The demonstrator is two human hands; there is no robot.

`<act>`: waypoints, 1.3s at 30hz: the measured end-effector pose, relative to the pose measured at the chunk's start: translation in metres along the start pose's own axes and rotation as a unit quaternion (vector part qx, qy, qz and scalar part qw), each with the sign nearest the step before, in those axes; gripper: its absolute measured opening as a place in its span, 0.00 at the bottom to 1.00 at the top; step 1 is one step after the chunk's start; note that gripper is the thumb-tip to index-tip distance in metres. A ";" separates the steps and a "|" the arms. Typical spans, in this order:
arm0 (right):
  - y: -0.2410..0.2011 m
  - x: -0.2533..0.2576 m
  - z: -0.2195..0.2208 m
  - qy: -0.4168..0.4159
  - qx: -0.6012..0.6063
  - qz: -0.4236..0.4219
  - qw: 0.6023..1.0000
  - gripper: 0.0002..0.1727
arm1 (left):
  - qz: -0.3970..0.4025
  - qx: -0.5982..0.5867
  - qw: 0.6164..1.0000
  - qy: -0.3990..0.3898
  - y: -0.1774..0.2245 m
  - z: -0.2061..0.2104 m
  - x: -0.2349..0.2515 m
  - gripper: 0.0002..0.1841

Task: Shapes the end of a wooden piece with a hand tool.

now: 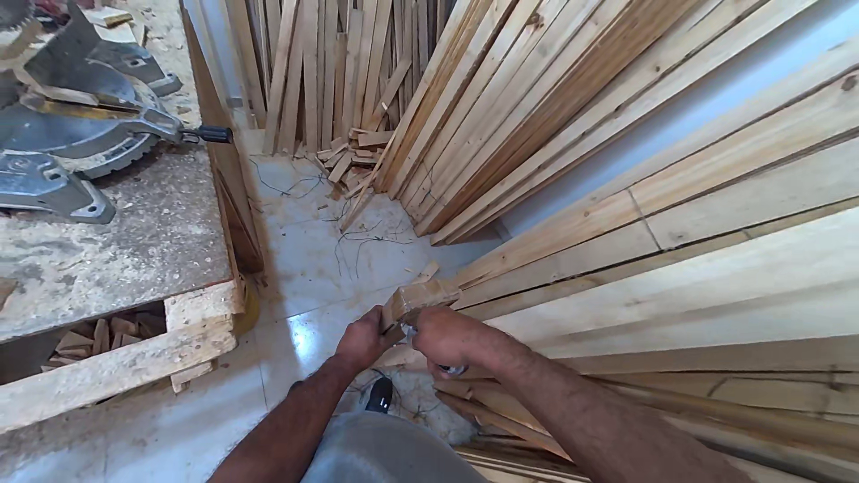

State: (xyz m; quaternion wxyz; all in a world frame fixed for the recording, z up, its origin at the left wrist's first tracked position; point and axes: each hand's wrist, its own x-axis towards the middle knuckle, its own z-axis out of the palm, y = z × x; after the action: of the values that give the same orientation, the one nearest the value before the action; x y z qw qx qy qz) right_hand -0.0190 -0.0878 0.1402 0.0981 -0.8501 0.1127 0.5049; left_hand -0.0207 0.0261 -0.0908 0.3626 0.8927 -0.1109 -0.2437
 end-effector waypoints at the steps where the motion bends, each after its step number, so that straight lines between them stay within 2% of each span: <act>1: 0.002 -0.001 -0.003 0.001 0.007 -0.002 1.000 0.18 | -0.005 0.002 1.000 -0.007 0.001 -0.002 -0.001 0.27; 8: 0.009 -0.027 -0.037 0.029 0.003 -0.015 0.999 0.15 | -0.015 0.000 0.999 -0.034 0.011 -0.013 -0.006 0.29; 12: 0.024 -0.072 -0.058 0.030 0.032 -0.084 0.995 0.17 | -0.014 -0.012 0.999 -0.031 0.012 -0.020 -0.010 0.28; 15: 0.069 -0.079 -0.052 0.133 0.137 -0.172 0.966 0.17 | 0.014 -0.035 0.999 -0.029 0.002 -0.027 -0.012 0.27; 17: 0.103 -0.045 -0.031 0.237 0.241 -0.219 0.915 0.16 | 0.025 -0.056 0.998 -0.029 -0.005 -0.033 -0.014 0.27; 19: 0.129 0.000 0.004 0.291 0.307 -0.198 0.884 0.16 | 0.023 -0.061 0.998 -0.019 -0.010 -0.039 -0.018 0.28; 22: 0.141 0.040 0.056 0.238 0.392 -0.152 0.875 0.20 | 0.053 -0.089 0.994 0.041 -0.018 -0.048 -0.023 0.30; 24: 0.138 0.050 0.080 0.212 0.416 -0.137 0.874 0.23 | 0.085 -0.106 0.987 0.090 -0.019 -0.058 -0.028 0.31; 26: 0.133 0.054 0.095 0.213 0.424 -0.128 0.871 0.28 | 0.117 -0.116 0.977 0.138 -0.013 -0.069 -0.032 0.28; 28: 0.127 0.053 0.096 0.220 0.413 -0.133 0.874 0.30 | 0.151 -0.103 0.968 0.173 -0.011 -0.075 -0.031 0.22; 31: 0.118 0.050 0.091 0.236 0.386 -0.147 0.880 0.26 | 0.169 -0.054 0.962 0.206 -0.006 -0.075 -0.031 0.17; 33: 0.115 0.046 0.086 0.248 0.360 -0.160 0.885 0.26 | 0.176 -0.039 0.961 0.209 -0.005 -0.073 -0.031 0.17; 37: 0.109 0.018 0.070 0.210 0.258 -0.199 0.922 0.34 | 0.188 -0.061 0.954 0.224 -0.006 -0.066 -0.032 0.17; 39: 0.104 0.004 0.065 0.198 0.223 -0.212 0.931 0.32 | 0.196 -0.069 0.950 0.235 -0.009 -0.062 -0.033 0.18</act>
State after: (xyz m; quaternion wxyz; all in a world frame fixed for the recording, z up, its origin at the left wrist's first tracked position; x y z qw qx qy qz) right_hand -0.1022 -0.1695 0.1002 0.3656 -0.8932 0.0569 0.2557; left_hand -0.0164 0.0817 -0.0473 0.4796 0.8581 -0.1787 0.0415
